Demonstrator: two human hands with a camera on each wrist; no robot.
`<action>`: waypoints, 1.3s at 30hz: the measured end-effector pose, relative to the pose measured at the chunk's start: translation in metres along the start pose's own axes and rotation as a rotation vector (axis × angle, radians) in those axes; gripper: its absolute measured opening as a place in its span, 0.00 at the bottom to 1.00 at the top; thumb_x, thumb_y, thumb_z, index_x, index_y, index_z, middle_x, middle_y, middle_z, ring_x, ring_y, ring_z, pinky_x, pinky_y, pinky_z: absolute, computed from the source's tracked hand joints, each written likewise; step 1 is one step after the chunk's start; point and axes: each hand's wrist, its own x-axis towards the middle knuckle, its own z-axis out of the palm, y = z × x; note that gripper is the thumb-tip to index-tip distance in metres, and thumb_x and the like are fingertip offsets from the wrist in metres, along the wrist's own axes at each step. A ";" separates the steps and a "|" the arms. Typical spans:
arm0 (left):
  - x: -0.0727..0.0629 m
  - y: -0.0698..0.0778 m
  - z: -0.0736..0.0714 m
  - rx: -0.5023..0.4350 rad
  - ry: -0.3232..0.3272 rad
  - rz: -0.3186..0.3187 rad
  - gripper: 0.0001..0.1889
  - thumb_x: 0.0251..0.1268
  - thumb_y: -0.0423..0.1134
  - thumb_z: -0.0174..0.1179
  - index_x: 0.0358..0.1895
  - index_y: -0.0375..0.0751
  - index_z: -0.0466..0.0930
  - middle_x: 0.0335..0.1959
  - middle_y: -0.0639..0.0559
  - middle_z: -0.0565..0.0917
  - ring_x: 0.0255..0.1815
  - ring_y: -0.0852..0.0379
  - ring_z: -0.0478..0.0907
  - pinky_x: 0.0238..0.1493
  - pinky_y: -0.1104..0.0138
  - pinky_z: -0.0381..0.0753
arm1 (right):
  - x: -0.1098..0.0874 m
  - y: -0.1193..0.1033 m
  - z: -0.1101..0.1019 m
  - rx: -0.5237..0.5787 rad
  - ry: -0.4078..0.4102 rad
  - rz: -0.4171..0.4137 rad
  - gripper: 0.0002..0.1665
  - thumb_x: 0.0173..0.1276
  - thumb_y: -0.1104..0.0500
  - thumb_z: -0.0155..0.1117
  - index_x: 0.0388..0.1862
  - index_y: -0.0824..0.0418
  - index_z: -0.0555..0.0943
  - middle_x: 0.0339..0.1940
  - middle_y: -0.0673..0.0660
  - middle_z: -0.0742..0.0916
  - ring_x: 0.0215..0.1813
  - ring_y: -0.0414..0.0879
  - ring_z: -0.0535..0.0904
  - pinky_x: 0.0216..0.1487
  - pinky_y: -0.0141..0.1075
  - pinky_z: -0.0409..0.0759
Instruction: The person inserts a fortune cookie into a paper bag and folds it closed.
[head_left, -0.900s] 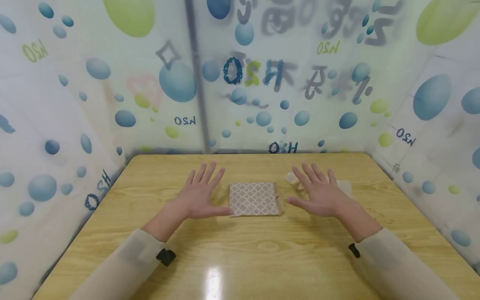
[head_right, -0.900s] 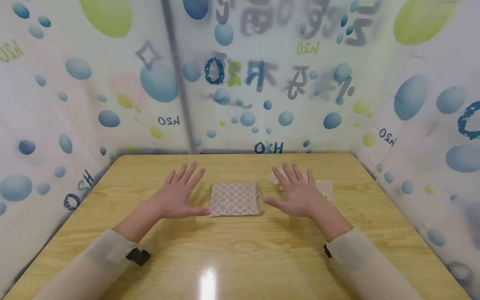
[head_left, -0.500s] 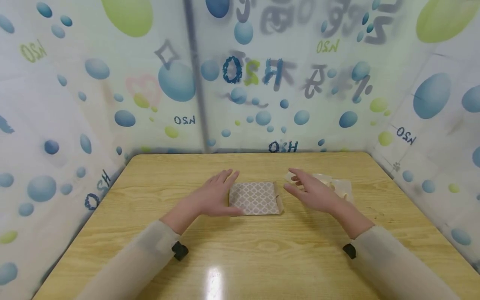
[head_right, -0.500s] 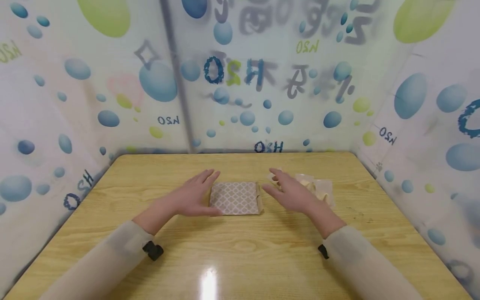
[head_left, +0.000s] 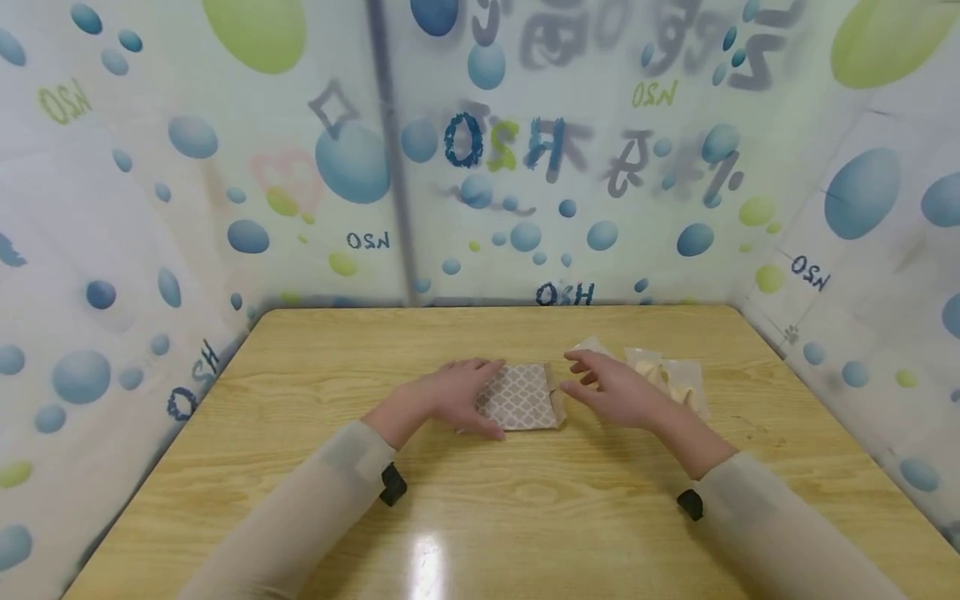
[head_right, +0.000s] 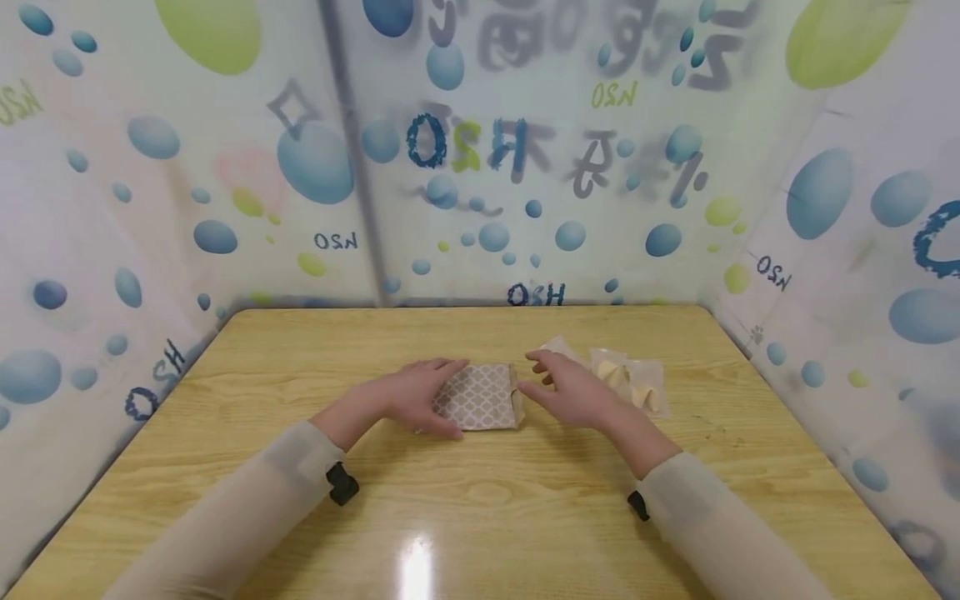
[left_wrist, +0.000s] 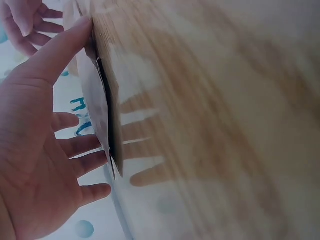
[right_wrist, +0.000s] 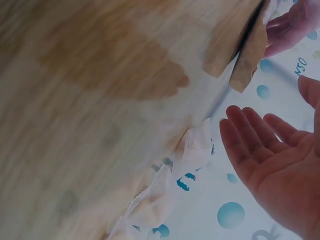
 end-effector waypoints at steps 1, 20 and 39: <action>0.000 -0.001 -0.001 -0.006 0.001 -0.004 0.65 0.61 0.71 0.75 0.92 0.47 0.47 0.88 0.36 0.60 0.88 0.36 0.61 0.88 0.41 0.57 | 0.000 -0.001 -0.001 -0.001 0.004 0.001 0.40 0.88 0.42 0.57 0.86 0.66 0.66 0.77 0.69 0.80 0.72 0.65 0.82 0.70 0.62 0.82; -0.017 -0.003 -0.005 0.033 0.169 -0.041 0.53 0.58 0.65 0.78 0.81 0.39 0.68 0.72 0.42 0.73 0.65 0.46 0.77 0.69 0.49 0.82 | -0.002 -0.010 0.002 0.112 0.099 -0.080 0.25 0.88 0.49 0.59 0.76 0.57 0.80 0.70 0.61 0.87 0.62 0.56 0.87 0.61 0.54 0.88; -0.030 -0.002 -0.003 -0.019 0.288 0.058 0.48 0.60 0.59 0.80 0.78 0.38 0.70 0.68 0.42 0.74 0.61 0.48 0.77 0.67 0.52 0.83 | 0.004 -0.021 0.007 0.059 0.087 -0.136 0.21 0.87 0.52 0.61 0.72 0.55 0.84 0.70 0.62 0.86 0.61 0.56 0.88 0.60 0.53 0.89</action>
